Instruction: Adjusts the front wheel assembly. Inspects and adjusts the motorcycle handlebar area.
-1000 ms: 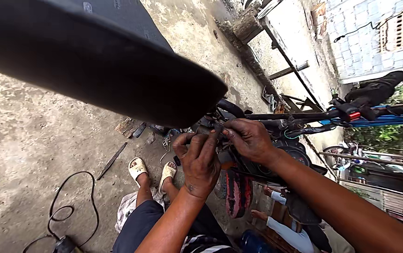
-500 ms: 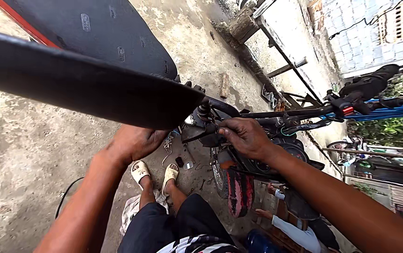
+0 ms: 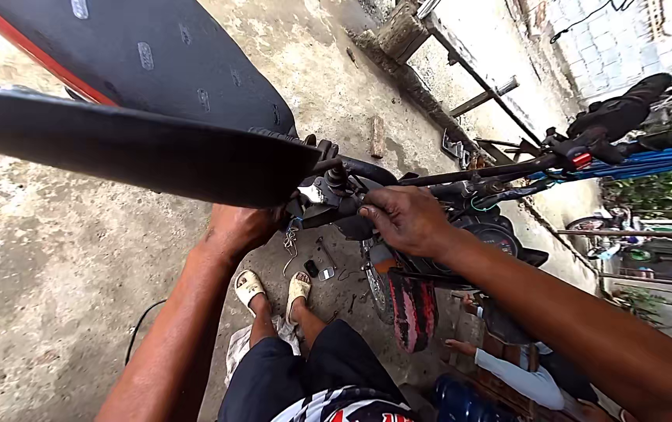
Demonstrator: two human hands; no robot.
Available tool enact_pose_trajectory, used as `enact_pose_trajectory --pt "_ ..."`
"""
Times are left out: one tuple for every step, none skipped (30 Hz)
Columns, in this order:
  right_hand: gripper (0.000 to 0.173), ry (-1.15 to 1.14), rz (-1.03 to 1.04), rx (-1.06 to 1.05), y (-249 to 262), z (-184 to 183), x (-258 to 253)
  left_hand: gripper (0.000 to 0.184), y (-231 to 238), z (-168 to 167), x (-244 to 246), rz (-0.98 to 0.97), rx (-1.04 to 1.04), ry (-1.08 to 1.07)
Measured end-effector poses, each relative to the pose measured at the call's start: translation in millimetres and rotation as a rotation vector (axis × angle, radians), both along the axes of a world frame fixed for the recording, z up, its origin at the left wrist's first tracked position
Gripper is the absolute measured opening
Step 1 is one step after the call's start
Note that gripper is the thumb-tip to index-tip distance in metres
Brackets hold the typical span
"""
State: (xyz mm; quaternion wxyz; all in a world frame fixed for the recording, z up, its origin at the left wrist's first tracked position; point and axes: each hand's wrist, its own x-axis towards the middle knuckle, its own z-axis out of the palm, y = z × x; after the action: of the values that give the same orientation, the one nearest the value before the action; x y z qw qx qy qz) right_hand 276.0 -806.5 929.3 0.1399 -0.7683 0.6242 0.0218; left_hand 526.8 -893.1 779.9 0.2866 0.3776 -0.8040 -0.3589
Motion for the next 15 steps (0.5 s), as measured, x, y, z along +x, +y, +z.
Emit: enact_pose_trajectory --pt "0.025 0.008 -0.001 0.004 -1 -1 1 0.034 -1 0 0 0.004 0.015 0.008" --pt "0.024 0.005 -0.004 0.010 -2 -2 1 0.034 -2 0 -1 0.005 0.037 0.023" --pt "0.024 -0.011 -0.008 0.019 -2 -3 0 0.032 -1 0 -3 0.010 0.065 0.045" --pt "0.024 -0.031 -0.016 0.028 -2 -3 -1 0.030 2 0 -4 0.025 0.075 0.064" --pt "0.024 -0.052 -0.023 0.042 -2 -2 -3 0.028 7 2 -5 0.068 0.076 0.085" --pt "0.025 -0.062 -0.030 0.064 -2 -1 -4 0.028 15 4 -6 0.147 0.080 0.108" --pt "0.026 -0.066 -0.041 0.086 -2 1 -4 0.030 25 5 -7 0.261 0.093 0.149" --pt "0.027 -0.066 -0.051 0.107 -2 1 -4 0.033 37 6 -8 0.386 0.133 0.221" --pt "0.028 -0.060 -0.060 0.119 -3 2 -3 0.037 49 5 -9 0.516 0.185 0.308" --pt "0.028 -0.052 -0.069 0.126 -3 2 -2 0.043 62 4 -12 0.629 0.245 0.397" --pt "0.028 -0.044 -0.079 0.130 -3 3 -1 0.050 76 4 -19 0.710 0.326 0.492" --pt "0.029 -0.037 -0.091 0.148 -4 4 0 0.053 91 7 -29 0.742 0.444 0.594" --pt "0.030 -0.032 -0.101 0.174 -5 5 0 0.051 105 12 -41 0.718 0.589 0.707" --pt "0.030 -0.023 -0.104 0.194 -6 6 1 0.044 116 18 -52 0.642 0.766 0.816" --pt "0.030 -0.011 -0.104 0.209 -7 8 1 0.036 121 23 -62 0.542 0.942 0.921"
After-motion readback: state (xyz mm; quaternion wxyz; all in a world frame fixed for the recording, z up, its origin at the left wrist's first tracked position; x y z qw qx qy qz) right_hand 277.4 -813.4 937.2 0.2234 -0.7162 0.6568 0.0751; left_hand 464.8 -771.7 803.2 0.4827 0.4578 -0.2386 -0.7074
